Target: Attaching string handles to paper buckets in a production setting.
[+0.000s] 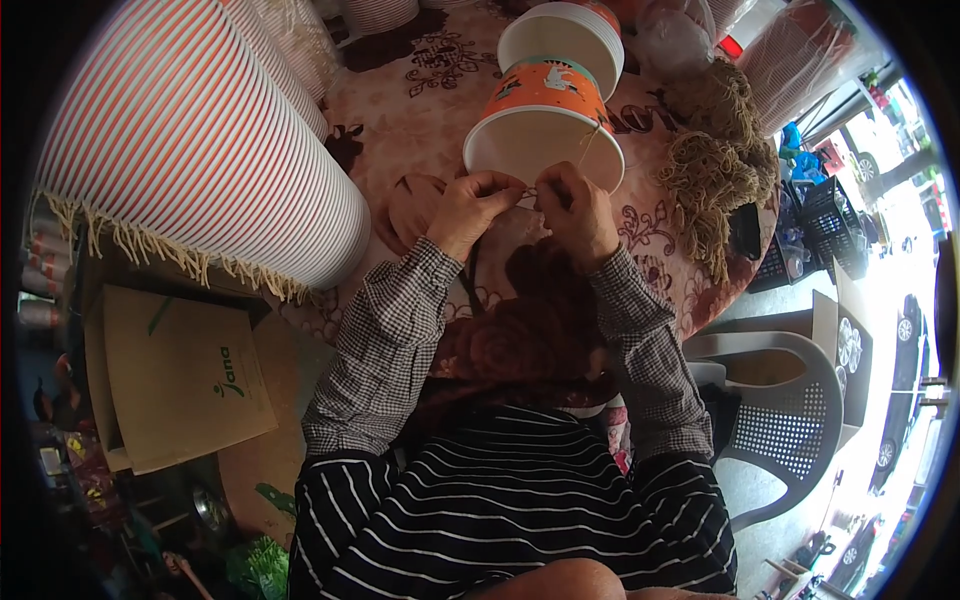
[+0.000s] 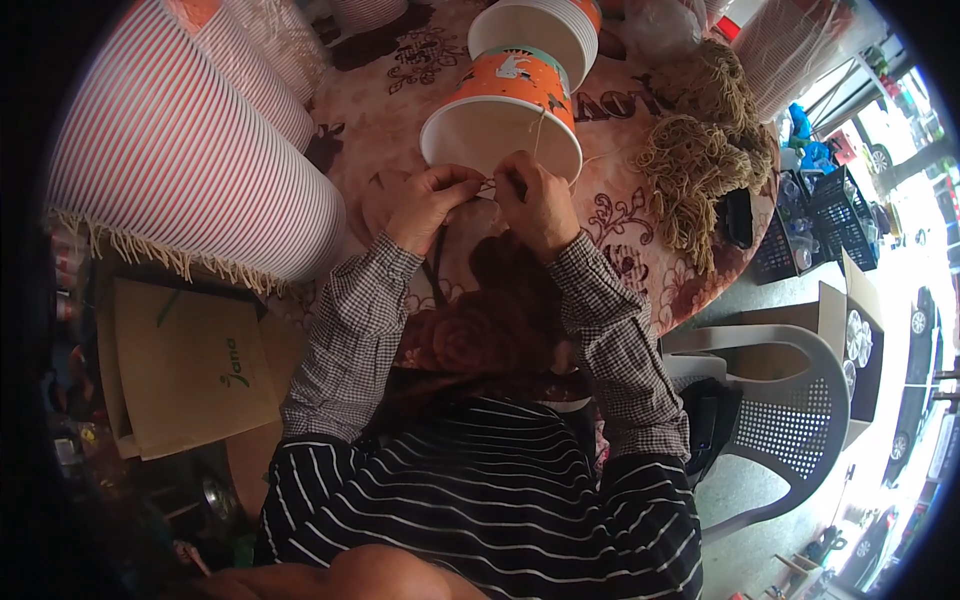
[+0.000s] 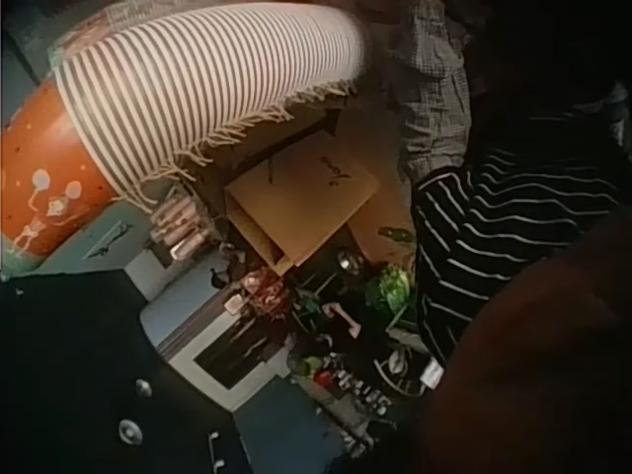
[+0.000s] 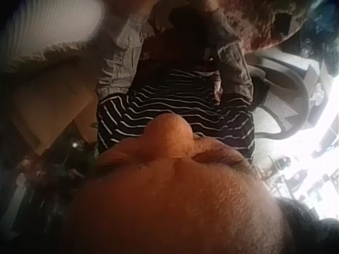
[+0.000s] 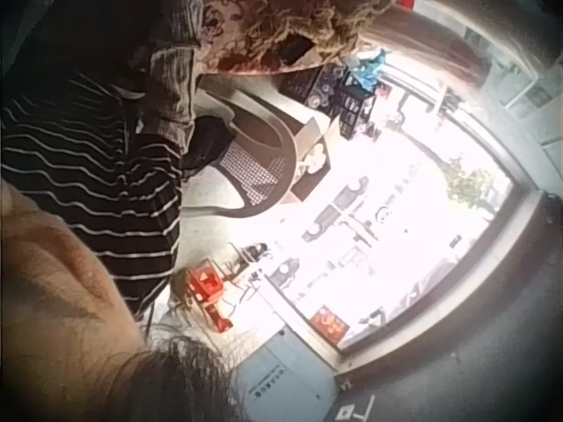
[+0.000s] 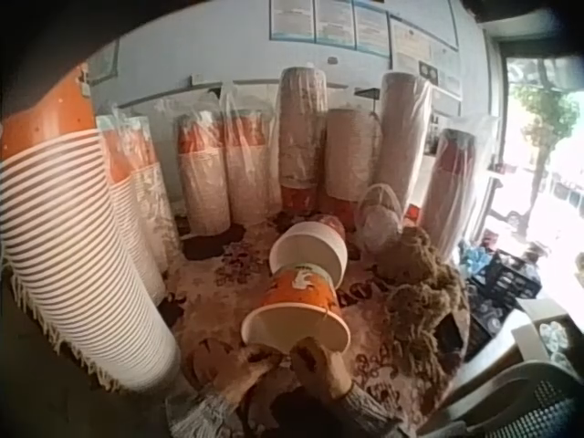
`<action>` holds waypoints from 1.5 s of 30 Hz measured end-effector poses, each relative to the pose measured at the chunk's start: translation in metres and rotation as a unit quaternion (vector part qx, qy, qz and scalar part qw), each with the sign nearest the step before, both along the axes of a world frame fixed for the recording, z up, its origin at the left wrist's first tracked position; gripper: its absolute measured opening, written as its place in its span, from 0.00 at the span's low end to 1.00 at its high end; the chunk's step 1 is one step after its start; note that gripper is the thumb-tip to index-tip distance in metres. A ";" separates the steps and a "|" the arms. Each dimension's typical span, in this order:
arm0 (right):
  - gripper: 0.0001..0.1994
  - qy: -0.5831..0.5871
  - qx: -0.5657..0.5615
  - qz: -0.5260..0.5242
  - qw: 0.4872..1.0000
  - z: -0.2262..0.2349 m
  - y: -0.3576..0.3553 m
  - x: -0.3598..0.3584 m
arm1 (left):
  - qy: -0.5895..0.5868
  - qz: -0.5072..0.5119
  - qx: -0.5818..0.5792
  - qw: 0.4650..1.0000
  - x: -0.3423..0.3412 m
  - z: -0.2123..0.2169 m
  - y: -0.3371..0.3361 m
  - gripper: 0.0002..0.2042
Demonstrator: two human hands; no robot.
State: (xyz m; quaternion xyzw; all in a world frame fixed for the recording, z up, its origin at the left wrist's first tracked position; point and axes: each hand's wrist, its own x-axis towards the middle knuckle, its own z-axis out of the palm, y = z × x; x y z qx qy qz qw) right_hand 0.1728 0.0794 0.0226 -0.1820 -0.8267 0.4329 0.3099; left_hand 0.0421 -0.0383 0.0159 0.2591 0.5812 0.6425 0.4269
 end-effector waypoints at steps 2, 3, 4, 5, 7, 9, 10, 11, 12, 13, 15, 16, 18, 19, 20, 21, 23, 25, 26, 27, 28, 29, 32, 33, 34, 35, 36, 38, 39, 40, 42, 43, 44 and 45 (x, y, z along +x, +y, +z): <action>0.05 0.001 -0.006 0.000 1.000 0.000 -0.001 0.000 | -0.002 0.009 0.021 1.000 0.001 0.000 -0.001 0.08; 0.05 -0.008 -0.018 0.000 1.000 0.001 -0.001 0.000 | -0.002 0.009 0.021 1.000 0.001 0.000 -0.001 0.08; 0.05 -0.016 -0.030 -0.001 0.999 0.002 -0.001 0.000 | 0.020 0.006 0.010 1.000 0.001 0.002 -0.001 0.08; 0.05 -0.016 -0.030 -0.002 0.999 0.002 -0.001 0.000 | 0.041 0.004 -0.001 0.999 0.001 0.003 -0.002 0.08; 0.05 -0.006 -0.035 0.000 0.999 0.001 0.000 0.000 | 0.052 0.005 -0.009 0.999 0.000 0.002 -0.001 0.09; 0.05 0.006 -0.026 0.000 1.000 -0.001 0.000 0.000 | 0.062 0.006 -0.018 0.998 0.000 0.002 0.000 0.09; 0.05 0.017 -0.017 0.001 1.000 -0.001 0.000 0.000 | 0.062 0.010 -0.020 0.998 0.000 0.003 0.000 0.09; 0.05 0.017 -0.017 0.000 1.000 -0.001 0.000 0.000 | 0.062 0.015 -0.023 0.998 0.001 0.004 0.000 0.09; 0.04 0.020 -0.008 -0.007 1.000 -0.001 -0.001 0.000 | 0.062 0.014 -0.023 0.998 0.001 0.004 0.001 0.09; 0.04 0.024 0.001 -0.013 1.000 0.000 -0.001 0.000 | 0.075 0.016 -0.026 0.997 0.001 0.003 0.001 0.09; 0.04 0.021 0.004 -0.016 1.000 0.001 -0.002 0.000 | 0.087 0.017 -0.030 0.996 0.001 0.001 0.001 0.08; 0.04 0.017 0.007 -0.020 1.000 0.001 -0.002 0.001 | 0.113 0.013 -0.031 0.993 0.000 -0.001 0.002 0.08; 0.04 0.020 0.041 -0.026 0.999 -0.002 0.000 0.000 | 0.138 0.009 -0.032 0.990 -0.001 -0.008 0.004 0.08; 0.04 0.023 0.075 -0.032 0.996 -0.004 0.000 -0.001 | 0.174 0.010 0.008 0.985 0.000 -0.010 0.004 0.08; 0.04 0.023 0.074 -0.032 0.996 -0.005 0.001 -0.001 | 0.209 0.012 0.047 0.977 0.000 -0.012 0.005 0.08; 0.05 0.028 0.084 -0.043 0.995 -0.006 0.001 -0.002 | 0.209 0.012 0.047 0.977 -0.001 -0.014 0.004 0.08; 0.05 0.032 0.093 -0.057 0.993 -0.008 0.002 -0.001 | 0.276 0.008 0.044 0.960 0.002 -0.010 0.004 0.08; 0.05 0.021 0.111 -0.070 0.991 -0.010 0.004 -0.001 | 0.292 0.002 0.021 0.956 0.002 -0.011 0.005 0.09; 0.05 0.021 0.112 -0.070 0.991 -0.010 0.004 -0.001 | 0.307 -0.004 -0.003 0.952 0.001 -0.011 0.004 0.11; 0.05 0.001 0.123 -0.083 0.989 -0.011 0.004 -0.001 | 0.307 -0.004 -0.003 0.952 0.001 -0.012 0.004 0.11; 0.05 -0.019 0.135 -0.096 0.986 -0.011 0.004 -0.001 | 0.315 -0.002 0.007 0.949 0.001 -0.011 0.005 0.12; 0.05 -0.019 0.135 -0.098 0.986 -0.012 0.005 -0.001 | 0.323 -0.001 0.016 0.946 0.002 -0.011 0.005 0.12; 0.06 -0.053 0.127 -0.124 0.983 -0.010 0.002 -0.002 | 0.277 -0.016 0.027 0.960 0.006 -0.006 0.005 0.13; 0.05 -0.070 0.135 -0.128 0.980 -0.008 0.000 -0.002 | 0.277 -0.017 0.027 0.960 0.007 -0.004 0.004 0.13; 0.05 -0.087 0.144 -0.132 0.977 -0.006 -0.002 -0.001 | 0.275 -0.025 0.023 0.961 0.008 -0.002 0.003 0.14; 0.05 -0.087 0.144 -0.132 0.977 -0.005 -0.003 -0.001 | 0.273 -0.033 0.018 0.961 0.008 -0.001 0.001 0.15; 0.05 -0.068 0.133 -0.121 0.981 -0.005 -0.004 -0.001 | 0.273 -0.033 0.018 0.961 0.008 -0.001 0.001 0.15; 0.05 -0.049 0.122 -0.111 0.985 -0.003 -0.005 0.000 | 0.285 -0.036 0.018 0.958 0.010 0.000 0.001 0.15; 0.05 -0.041 0.115 -0.106 0.987 -0.003 -0.005 0.000 | 0.285 -0.036 0.017 0.958 0.010 0.001 0.001 0.15; 0.05 -0.033 0.107 -0.100 0.989 -0.002 -0.005 0.000 | 0.274 -0.042 0.020 0.961 0.011 0.004 0.000 0.15; 0.05 -0.013 0.112 -0.090 0.990 -0.003 -0.003 0.001 | 0.264 -0.047 0.022 0.963 0.011 0.005 0.001 0.15; 0.05 0.008 0.117 -0.080 0.990 -0.002 -0.003 0.001 | 0.280 -0.047 0.036 0.958 0.010 0.005 0.001 0.15; 0.05 0.008 0.116 -0.079 0.990 -0.002 -0.003 0.001 | 0.295 -0.046 0.049 0.953 0.010 0.005 0.001 0.15; 0.05 0.011 0.110 -0.073 0.991 -0.001 -0.003 0.001 | 0.295 -0.046 0.048 0.953 0.009 0.003 0.001 0.15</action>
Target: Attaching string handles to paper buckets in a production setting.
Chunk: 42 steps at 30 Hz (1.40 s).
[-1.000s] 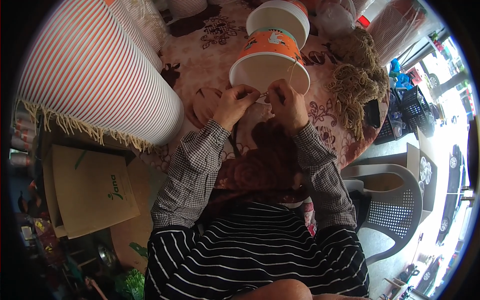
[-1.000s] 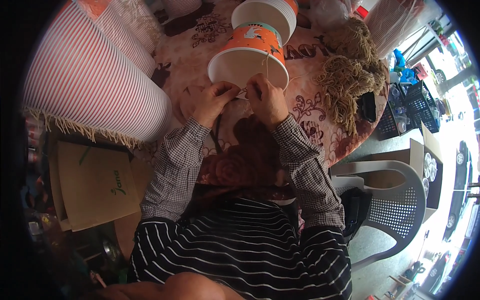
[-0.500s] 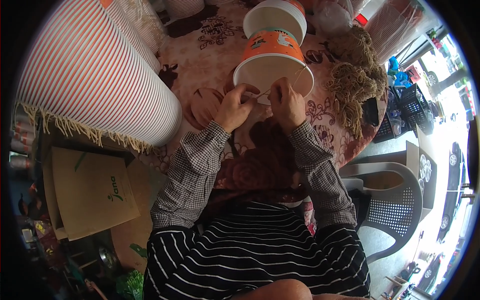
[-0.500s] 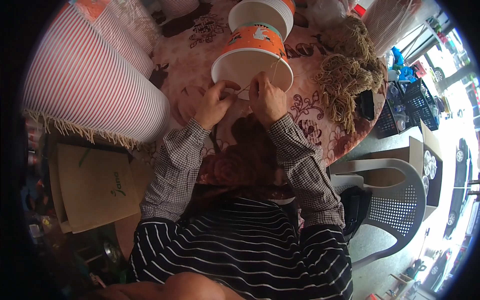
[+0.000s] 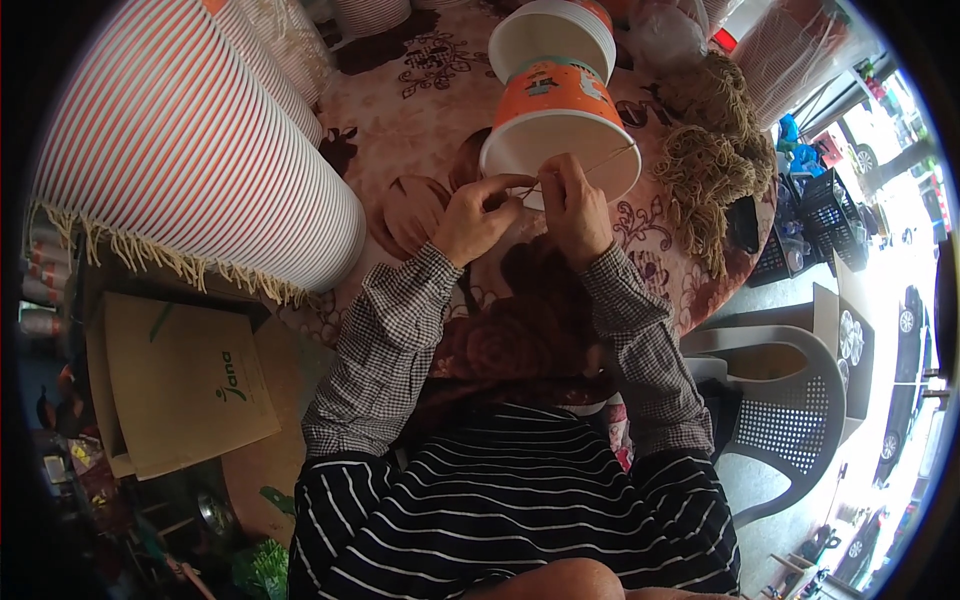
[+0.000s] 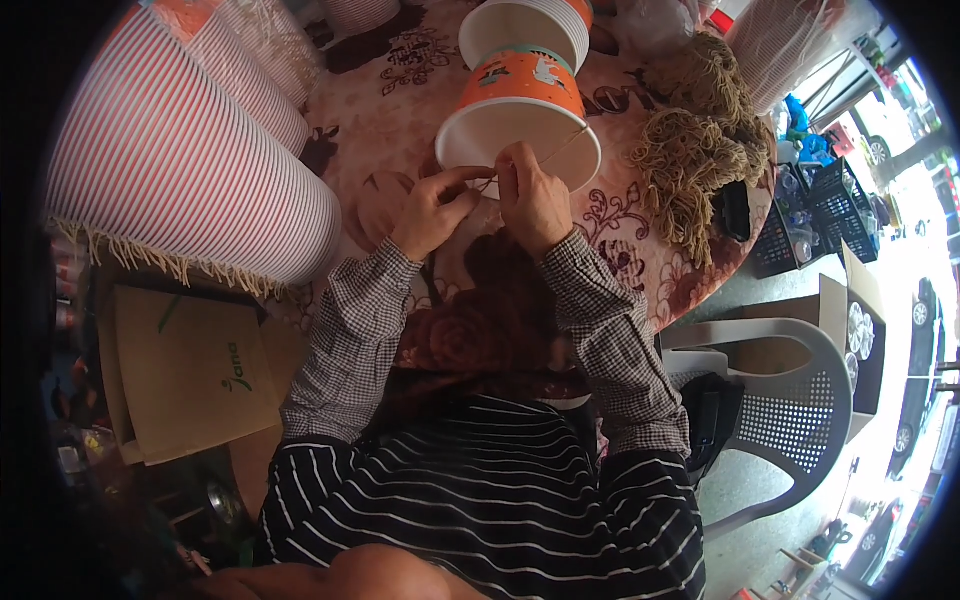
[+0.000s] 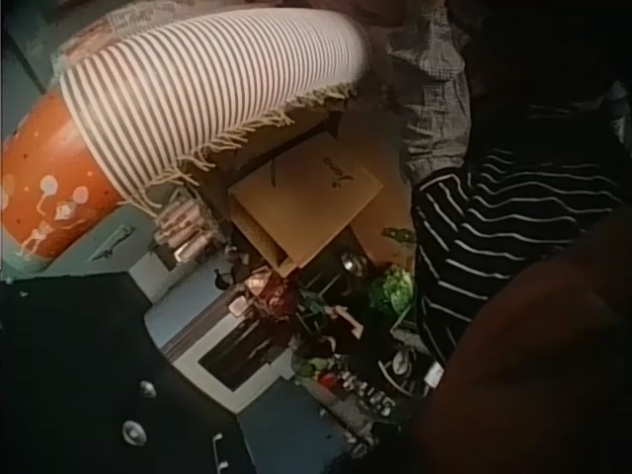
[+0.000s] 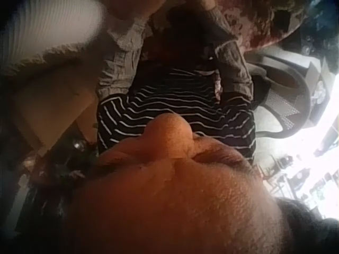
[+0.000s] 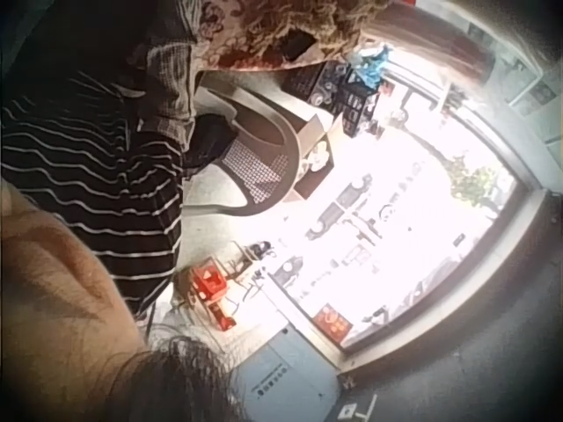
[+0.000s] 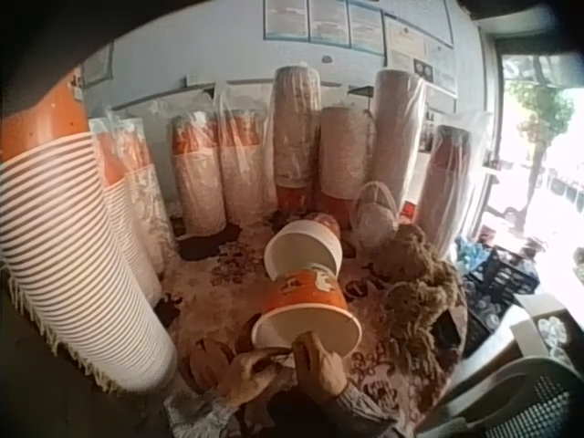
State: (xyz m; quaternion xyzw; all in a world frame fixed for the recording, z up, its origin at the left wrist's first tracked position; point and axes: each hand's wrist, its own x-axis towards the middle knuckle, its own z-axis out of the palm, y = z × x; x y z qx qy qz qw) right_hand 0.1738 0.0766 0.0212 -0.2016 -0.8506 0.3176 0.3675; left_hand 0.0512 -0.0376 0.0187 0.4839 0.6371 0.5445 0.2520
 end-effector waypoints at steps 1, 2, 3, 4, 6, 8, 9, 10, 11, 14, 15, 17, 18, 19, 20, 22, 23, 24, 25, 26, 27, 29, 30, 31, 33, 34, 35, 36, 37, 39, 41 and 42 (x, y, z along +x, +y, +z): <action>0.05 0.002 -0.006 0.007 1.000 0.000 0.000 0.000 | 0.019 0.017 0.017 1.000 0.000 -0.002 0.000 0.14; 0.05 0.002 -0.007 0.008 1.000 0.001 -0.002 -0.001 | 0.038 0.035 0.033 0.998 0.000 -0.004 0.000 0.14; 0.05 0.005 -0.007 0.010 1.000 0.002 -0.004 -0.002 | 0.038 0.036 0.032 0.998 0.000 -0.006 -0.001 0.14; 0.05 0.008 -0.007 0.010 1.000 0.003 -0.004 -0.001 | 0.062 0.055 0.058 0.995 0.003 -0.004 0.000 0.14; 0.06 0.009 -0.009 0.014 1.000 0.002 -0.003 0.001 | 0.084 0.072 0.084 0.990 0.005 -0.003 0.002 0.14; 0.06 0.012 -0.010 0.022 1.000 0.003 -0.004 0.001 | 0.047 0.055 0.035 0.997 0.005 -0.002 0.001 0.14; 0.06 0.007 -0.012 0.025 1.000 0.003 -0.004 0.001 | 0.048 0.055 0.034 0.997 0.005 -0.003 0.001 0.14; 0.06 0.002 -0.014 0.029 0.999 0.002 -0.005 0.000 | 0.013 0.048 0.041 0.998 0.005 -0.005 0.002 0.14; 0.06 0.002 -0.015 0.030 0.999 0.002 -0.005 0.000 | -0.022 0.041 0.048 0.998 0.005 -0.007 0.003 0.14; 0.05 0.018 -0.004 0.042 0.999 0.003 -0.007 0.000 | 0.019 0.104 0.103 0.989 0.005 -0.008 0.005 0.14; 0.05 0.020 -0.005 0.051 0.998 0.004 -0.008 0.000 | 0.019 0.104 0.103 0.989 0.005 -0.008 0.005 0.14; 0.05 0.022 -0.007 0.061 0.998 0.005 -0.008 0.001 | -0.041 0.064 0.067 0.995 0.004 -0.007 0.004 0.11; 0.05 0.018 -0.007 0.056 0.998 0.005 -0.008 0.002 | -0.041 0.064 0.066 0.995 0.004 -0.006 0.003 0.11; 0.05 0.013 -0.005 0.052 0.999 0.004 -0.008 0.002 | -0.035 0.051 0.049 0.997 0.005 -0.004 0.003 0.10; 0.05 0.012 -0.005 0.052 0.999 0.004 -0.007 0.002 | -0.029 0.037 0.032 0.998 0.005 -0.003 0.003 0.09; 0.05 0.023 -0.002 0.062 0.998 0.005 -0.007 0.001 | 0.009 0.051 0.060 0.997 0.004 -0.007 0.004 0.09; 0.05 0.023 -0.002 0.062 0.998 0.007 -0.008 0.001 | 0.048 0.064 0.086 0.993 0.003 -0.008 0.005 0.09; 0.06 0.026 -0.035 0.066 0.997 0.009 -0.010 0.000 | 0.048 0.064 0.086 0.993 0.002 -0.010 0.005 0.09; 0.07 0.028 -0.068 0.070 0.995 0.010 -0.010 0.001 | 0.078 0.064 0.095 0.990 0.002 -0.010 0.005 0.09; 0.07 0.029 -0.068 0.070 0.995 0.010 -0.010 0.001 | 0.107 0.063 0.103 0.987 0.002 -0.009 0.005 0.08; 0.08 0.042 -0.119 0.079 0.989 0.010 -0.009 0.001 | 0.107 0.063 0.103 0.987 0.002 -0.009 0.004 0.08; 0.09 0.054 -0.169 0.086 0.980 0.010 -0.007 0.002 | 0.082 0.054 0.098 0.990 0.005 -0.006 0.005 0.05; 0.10 0.063 -0.179 0.087 0.978 0.009 -0.006 0.003 | 0.081 0.053 0.098 0.990 0.005 -0.006 0.006 0.05; 0.10 0.072 -0.189 0.090 0.975 0.010 -0.007 0.002 | 0.096 0.059 0.098 0.989 0.004 -0.006 0.005 0.05; 0.10 0.078 -0.190 0.083 0.975 0.015 -0.008 0.006 | 0.112 0.066 0.097 0.987 0.002 -0.007 0.003 0.04; 0.09 0.084 -0.191 0.074 0.975 0.018 -0.008 0.009 | 0.148 0.070 0.084 0.983 0.001 -0.006 0.001 0.05; 0.09 0.084 -0.192 0.074 0.975 0.019 -0.008 0.011 | 0.184 0.075 0.071 0.978 0.000 -0.005 0.000 0.05; 0.08 0.114 -0.132 0.056 0.983 0.020 -0.007 0.013 | 0.184 0.075 0.070 0.978 0.001 -0.005 0.000 0.05; 0.07 0.145 -0.073 0.039 0.986 0.021 -0.007 0.015 | 0.184 0.089 0.058 0.977 0.000 -0.005 -0.001 0.05; 0.05 0.177 -0.066 0.017 0.982 0.024 -0.006 0.022 | 0.185 0.107 0.044 0.976 -0.002 -0.006 -0.003 0.05; 0.05 0.243 -0.050 -0.018 0.968 0.025 0.006 0.027 | 0.207 0.122 0.069 0.968 -0.001 -0.005 -0.001 0.05; 0.05 0.293 -0.093 0.008 0.952 0.027 0.014 0.029 | 0.207 0.123 0.068 0.968 -0.001 -0.004 -0.001 0.05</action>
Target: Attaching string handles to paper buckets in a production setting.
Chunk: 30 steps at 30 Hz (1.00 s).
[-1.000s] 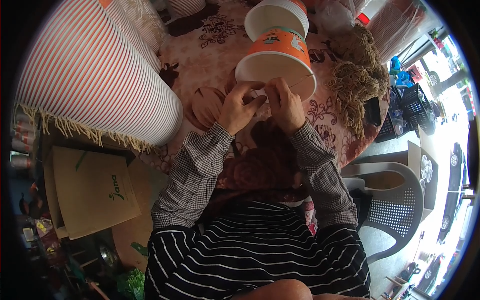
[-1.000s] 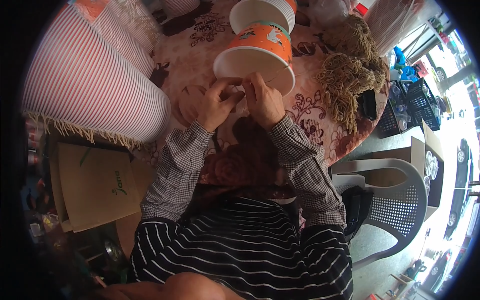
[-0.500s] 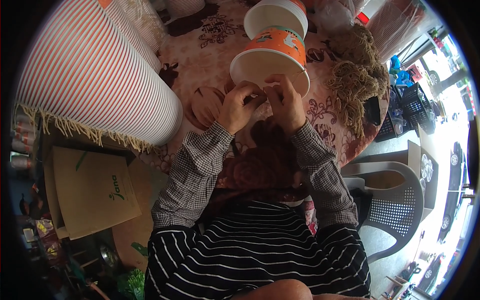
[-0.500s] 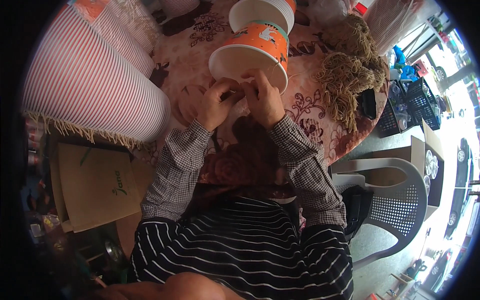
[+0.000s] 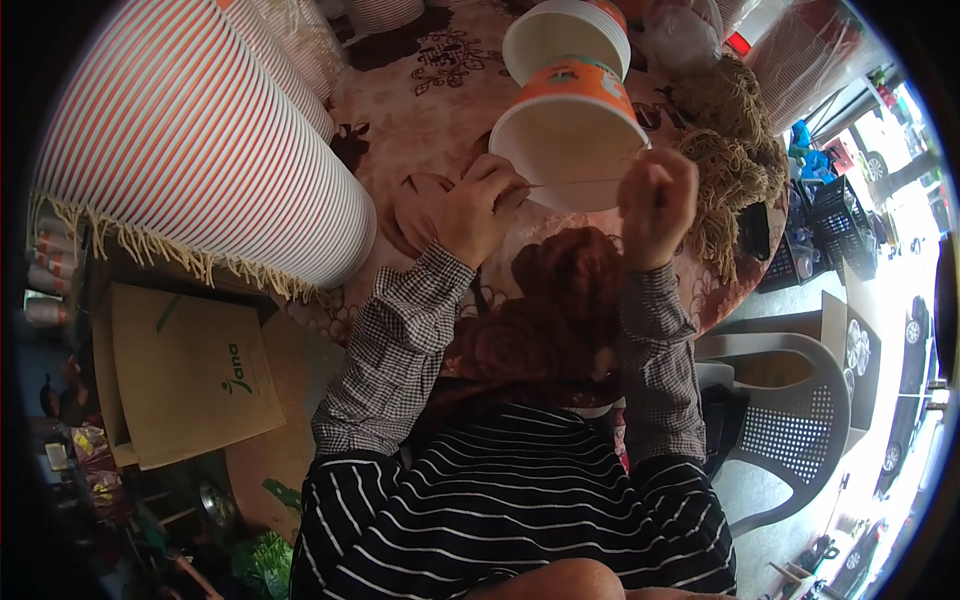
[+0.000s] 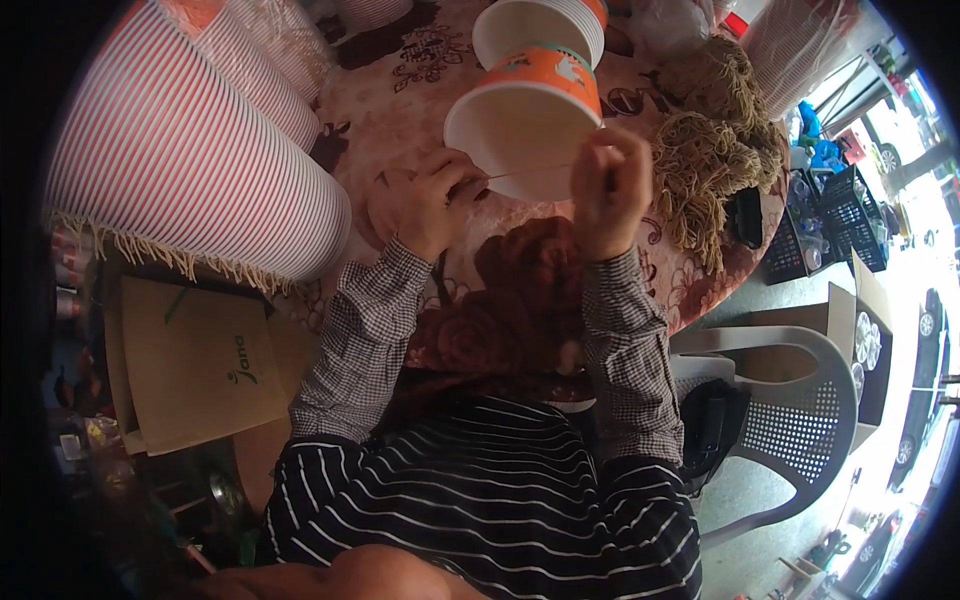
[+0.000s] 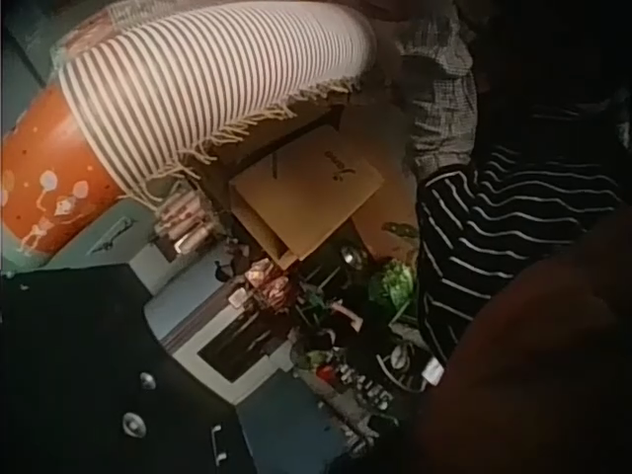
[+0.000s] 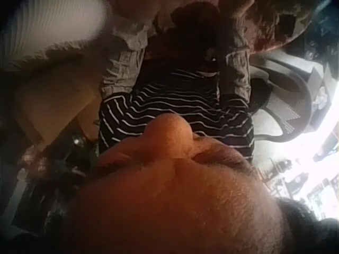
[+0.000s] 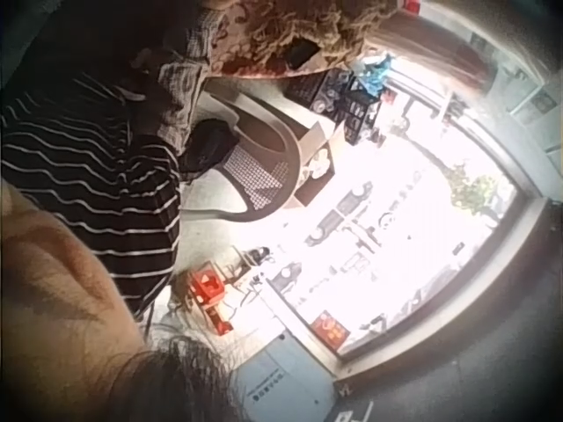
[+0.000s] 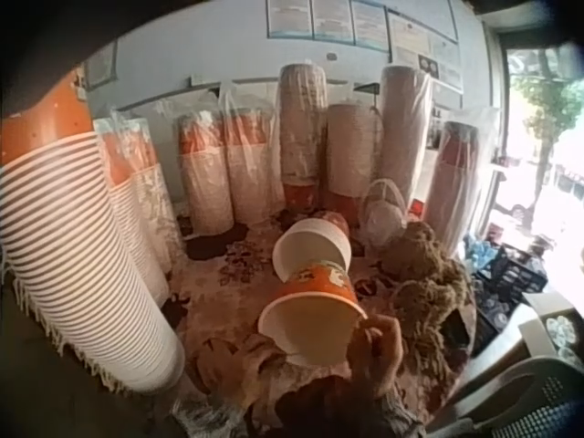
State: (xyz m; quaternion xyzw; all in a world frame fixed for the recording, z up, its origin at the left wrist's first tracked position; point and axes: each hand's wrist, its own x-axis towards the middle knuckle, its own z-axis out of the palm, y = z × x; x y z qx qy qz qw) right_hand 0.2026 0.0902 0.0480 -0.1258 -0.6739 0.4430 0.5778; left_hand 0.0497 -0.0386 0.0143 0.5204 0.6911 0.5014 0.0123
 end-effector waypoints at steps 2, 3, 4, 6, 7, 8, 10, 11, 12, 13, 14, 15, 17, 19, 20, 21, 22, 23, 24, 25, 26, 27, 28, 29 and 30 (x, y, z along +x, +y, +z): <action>0.06 0.070 -0.034 0.028 0.997 0.003 0.015 0.004 | 0.056 0.023 0.041 0.997 0.001 0.002 0.002 0.05; 0.06 0.097 -0.067 0.036 0.992 0.005 0.021 0.007 | 0.055 0.022 0.040 0.997 -0.001 0.002 0.003 0.05; 0.06 0.126 -0.100 0.048 0.986 0.007 0.025 0.007 | 0.075 0.027 0.062 0.995 -0.006 0.003 0.002 0.06; 0.05 0.160 -0.133 0.084 0.975 0.004 0.030 0.004 | 0.096 0.033 0.083 0.991 -0.009 0.003 0.000 0.06; 0.04 0.193 -0.175 0.104 0.960 0.002 0.033 0.005 | 0.127 0.038 0.112 0.985 -0.007 0.005 0.002 0.06; 0.04 0.225 -0.217 0.124 0.942 0.001 0.035 0.006 | 0.157 0.042 0.141 0.977 -0.004 0.008 0.004 0.07; 0.04 0.210 -0.226 0.131 0.942 0.002 0.036 0.005 | 0.169 0.052 0.164 0.971 -0.003 0.019 -0.001 0.06; 0.04 0.195 -0.237 0.142 0.941 0.003 0.035 0.005 | 0.182 0.064 0.187 0.963 -0.005 0.024 -0.005 0.06; 0.05 0.171 -0.243 0.153 0.943 0.001 0.036 0.005 | 0.221 0.080 0.217 0.947 -0.008 0.027 -0.007 0.05; 0.06 0.147 -0.234 0.156 0.948 0.001 0.035 0.003 | 0.220 0.078 0.218 0.947 -0.009 0.030 -0.009 0.05; 0.06 0.123 -0.226 0.159 0.953 0.002 0.033 0.002 | 0.237 0.093 0.238 0.937 -0.008 0.033 -0.011 0.05; 0.07 0.097 -0.198 0.168 0.961 -0.001 0.033 0.003 | 0.253 0.107 0.258 0.926 -0.006 0.036 -0.013 0.05; 0.07 0.009 -0.153 0.140 0.978 0.003 0.016 -0.002 | 0.257 0.119 0.269 0.921 -0.001 0.038 -0.015 0.06; 0.08 -0.071 -0.096 0.152 0.981 0.002 0.004 -0.003 | 0.269 0.136 0.271 0.914 0.001 0.041 -0.015 0.06; 0.09 -0.111 -0.053 0.147 0.981 0.000 -0.001 -0.005 | 0.268 0.135 0.274 0.914 0.001 0.042 -0.014 0.06; 0.10 -0.162 0.031 0.125 0.978 -0.001 -0.004 -0.006 | 0.254 0.139 0.264 0.920 0.000 0.042 -0.013 0.07; 0.10 -0.188 0.048 0.133 0.972 -0.001 -0.012 -0.009 | 0.242 0.145 0.251 0.926 -0.001 0.042 -0.014 0.07; 0.11 -0.215 0.065 0.141 0.964 -0.001 -0.021 -0.013 | 0.243 0.147 0.251 0.925 -0.002 0.041 -0.015 0.07; 0.10 -0.219 0.097 0.142 0.960 0.001 -0.029 -0.016 | 0.225 0.148 0.246 0.931 -0.003 0.041 -0.016 0.07; 0.10 -0.220 0.099 0.142 0.960 0.001 -0.033 -0.019 | 0.205 0.147 0.241 0.937 -0.003 0.040 -0.015 0.08; 0.10 -0.220 0.098 0.140 0.960 -0.002 -0.036 -0.021 | 0.205 0.147 0.243 0.937 -0.003 0.040 -0.016 0.08; 0.09 -0.221 0.098 0.139 0.960 -0.003 -0.037 -0.023 | 0.182 0.132 0.242 0.944 -0.003 0.038 -0.017 0.08; 0.07 -0.216 0.079 0.130 0.965 -0.003 -0.039 -0.023 | 0.160 0.117 0.240 0.950 -0.004 0.038 -0.019 0.08; 0.07 -0.216 0.079 0.130 0.964 -0.003 -0.037 -0.023 | 0.160 0.118 0.241 0.950 -0.006 0.037 -0.019 0.08; 0.06 -0.202 0.065 0.113 0.971 -0.003 -0.035 -0.022 | 0.169 0.106 0.249 0.948 -0.009 0.037 -0.018 0.08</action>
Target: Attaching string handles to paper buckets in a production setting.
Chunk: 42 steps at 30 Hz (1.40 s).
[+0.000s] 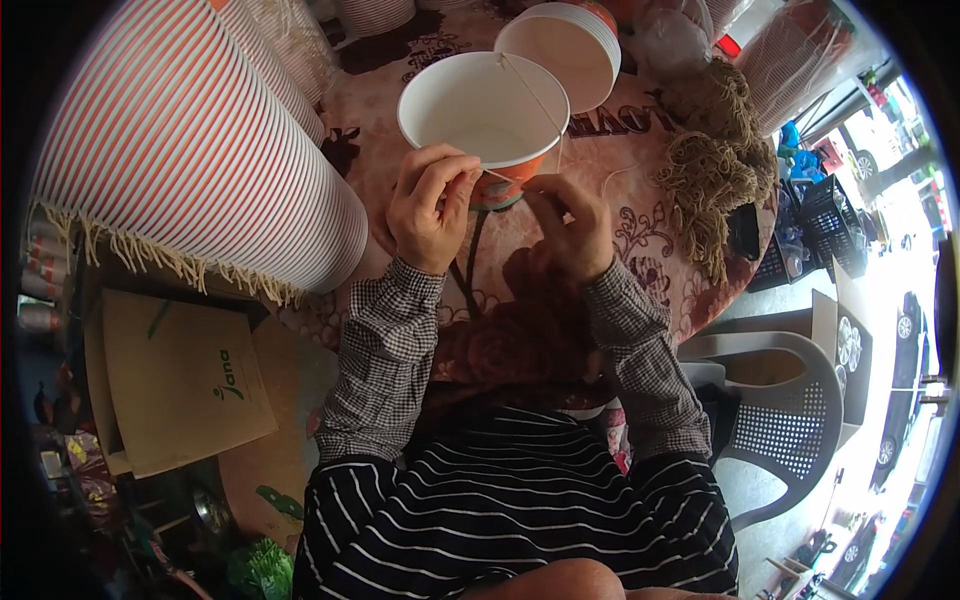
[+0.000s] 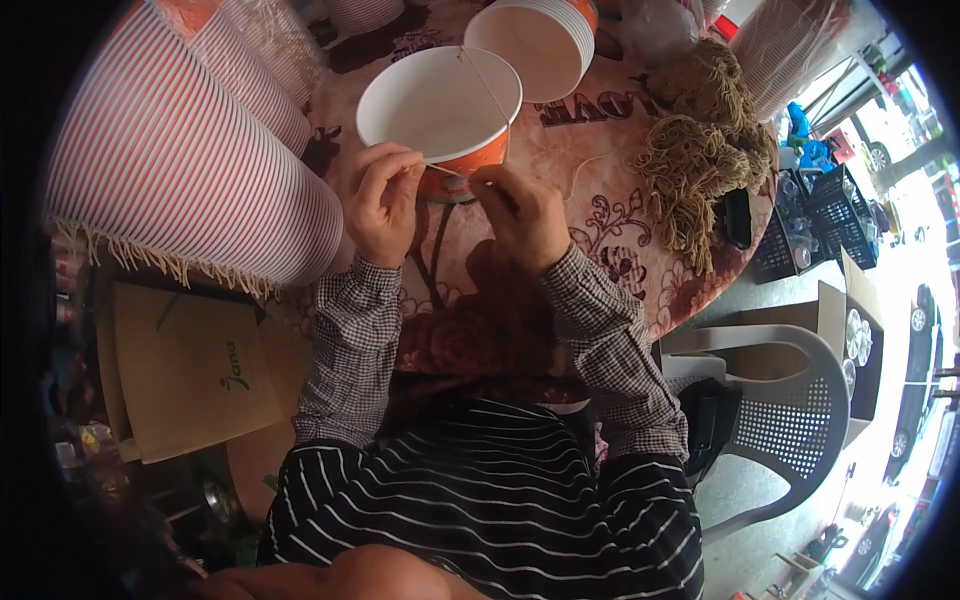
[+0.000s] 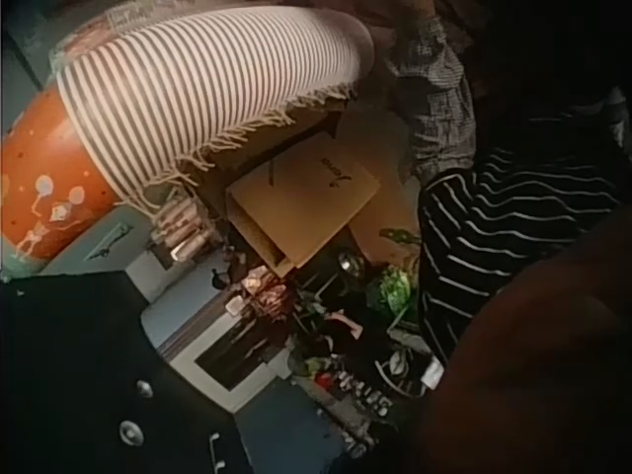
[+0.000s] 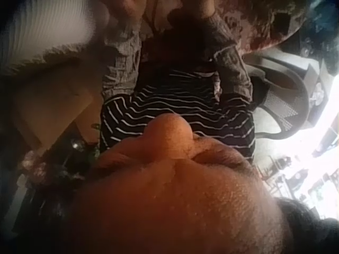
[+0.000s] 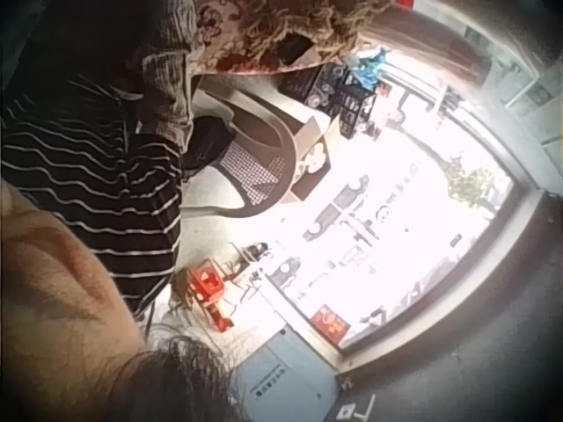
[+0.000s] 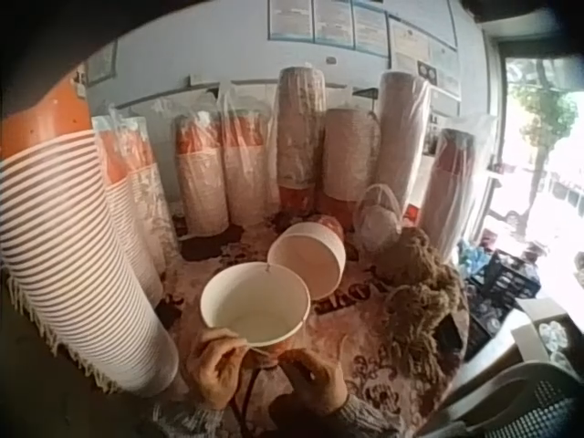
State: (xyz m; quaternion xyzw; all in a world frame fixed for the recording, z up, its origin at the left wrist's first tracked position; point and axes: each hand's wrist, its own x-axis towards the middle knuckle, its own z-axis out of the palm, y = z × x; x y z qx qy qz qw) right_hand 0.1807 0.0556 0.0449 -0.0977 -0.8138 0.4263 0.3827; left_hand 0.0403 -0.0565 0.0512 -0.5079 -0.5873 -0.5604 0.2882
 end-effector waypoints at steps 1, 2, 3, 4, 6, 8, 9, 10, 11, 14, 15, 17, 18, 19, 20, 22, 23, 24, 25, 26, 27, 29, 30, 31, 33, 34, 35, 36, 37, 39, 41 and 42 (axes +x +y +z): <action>0.06 0.014 -0.014 -0.018 1.000 0.000 0.002 0.001 | 0.013 -0.010 0.004 1.000 -0.002 0.000 0.000 0.07; 0.04 0.026 -0.019 -0.024 0.999 0.001 0.003 0.001 | 0.013 -0.008 0.004 1.000 -0.002 0.000 0.000 0.07; 0.04 0.026 -0.019 -0.023 0.999 0.002 0.002 0.001 | 0.007 -0.018 0.002 1.000 -0.003 0.001 0.000 0.07; 0.04 0.027 0.001 -0.034 0.999 0.003 0.001 0.002 | 0.001 -0.028 0.001 1.000 -0.003 0.001 0.000 0.07; 0.04 0.029 0.021 -0.044 0.998 0.003 0.000 0.001 | -0.008 -0.031 0.000 1.000 -0.004 0.000 -0.002 0.07; 0.03 0.059 0.020 -0.067 0.996 0.003 0.003 0.002 | -0.017 -0.037 0.001 0.999 -0.004 0.001 -0.001 0.07; 0.03 0.059 0.020 -0.068 0.996 0.002 0.005 0.002 | -0.005 -0.035 -0.001 0.999 -0.003 0.002 0.000 0.07; 0.04 0.063 0.037 -0.071 0.995 0.001 0.006 0.001 | 0.008 -0.032 -0.003 0.999 -0.003 0.003 0.000 0.07; 0.04 0.066 0.055 -0.074 0.994 -0.001 0.008 0.000 | 0.009 -0.032 -0.003 0.999 -0.003 0.002 -0.001 0.07; 0.04 -0.017 0.121 -0.136 0.983 -0.006 0.028 -0.001 | 0.003 -0.034 -0.009 0.999 -0.003 0.004 -0.001 0.09; 0.11 -0.086 0.124 -0.163 0.975 -0.005 0.039 0.003 | 0.012 -0.035 -0.032 0.999 -0.002 0.005 -0.003 0.11; 0.15 -0.044 0.053 -0.148 0.986 -0.009 0.047 0.000 | 0.020 -0.040 -0.055 0.998 0.003 0.007 -0.004 0.13; 0.20 -0.002 -0.017 -0.130 0.991 -0.011 0.051 -0.001 | 0.048 -0.035 -0.057 0.997 0.006 0.007 -0.003 0.15; 0.25 -0.019 -0.091 -0.059 0.994 -0.011 0.054 -0.002 | 0.076 -0.029 -0.061 0.995 0.008 0.007 -0.003 0.16; 0.25 -0.019 -0.091 -0.060 0.994 -0.012 0.055 -0.001 | 0.069 -0.035 -0.061 0.995 0.010 0.007 -0.005 0.17; 0.23 0.013 -0.410 0.080 0.909 -0.012 0.055 0.000 | 0.074 -0.026 -0.062 0.995 0.007 0.005 -0.008 0.16; 0.23 0.014 -0.450 0.098 0.888 -0.011 0.056 0.002 | 0.080 -0.015 -0.064 0.995 0.005 0.003 -0.009 0.15; 0.23 0.014 -0.449 0.098 0.888 -0.012 0.056 0.003 | 0.080 -0.015 -0.063 0.995 0.006 0.001 -0.009 0.15; 0.22 0.045 -0.490 0.116 0.863 -0.015 0.057 0.004 | 0.035 -0.013 -0.049 0.998 0.006 -0.001 -0.007 0.12; 0.22 0.075 -0.530 0.135 0.834 -0.018 0.058 0.004 | -0.009 -0.010 -0.036 0.999 0.006 -0.002 -0.006 0.10; 0.22 0.075 -0.528 0.137 0.834 -0.024 0.061 0.004 | -0.008 -0.008 -0.034 0.999 0.004 -0.004 -0.005 0.10; 0.21 0.051 -0.568 0.134 0.811 -0.032 0.064 0.000 | -0.144 -0.028 0.005 0.989 -0.003 -0.006 -0.005 0.06; 0.21 0.052 -0.565 0.138 0.812 -0.035 0.065 -0.001 | -0.170 -0.030 0.027 0.985 -0.008 -0.010 -0.004 0.09; 0.19 0.029 -0.558 0.141 0.817 -0.035 0.062 -0.004 | -0.167 -0.026 0.028 0.985 -0.013 -0.013 -0.003 0.09; 0.18 0.008 -0.549 0.151 0.822 -0.033 0.055 -0.009 | -0.298 -0.133 0.124 0.937 -0.021 -0.017 -0.002 0.10; 0.17 -0.002 -0.530 0.154 0.834 -0.031 0.049 -0.009 | -0.287 -0.121 0.117 0.943 -0.023 -0.019 -0.003 0.10; 0.16 -0.012 -0.511 0.159 0.845 -0.028 0.043 -0.010 | -0.297 -0.121 0.121 0.939 -0.023 -0.021 -0.003 0.10; 0.12 -0.009 -0.494 0.152 0.856 -0.026 0.038 -0.011 | -0.307 -0.120 0.125 0.936 -0.024 -0.023 -0.002 0.10; 0.12 -0.006 -0.491 0.157 0.857 -0.026 0.038 -0.009 | -0.324 -0.100 0.118 0.933 -0.020 -0.023 0.002 0.10; 0.09 0.004 -0.447 0.143 0.883 -0.028 0.039 -0.006 | -0.387 -0.119 0.108 0.908 -0.014 -0.021 0.006 0.10; 0.08 0.003 -0.454 0.142 0.880 -0.024 0.030 -0.009 | -0.406 -0.132 0.112 0.897 -0.012 -0.021 0.003 0.10; 0.06 -0.001 -0.462 0.132 0.877 -0.022 0.026 -0.010 | -0.403 -0.136 0.112 0.898 -0.013 -0.021 0.001 0.09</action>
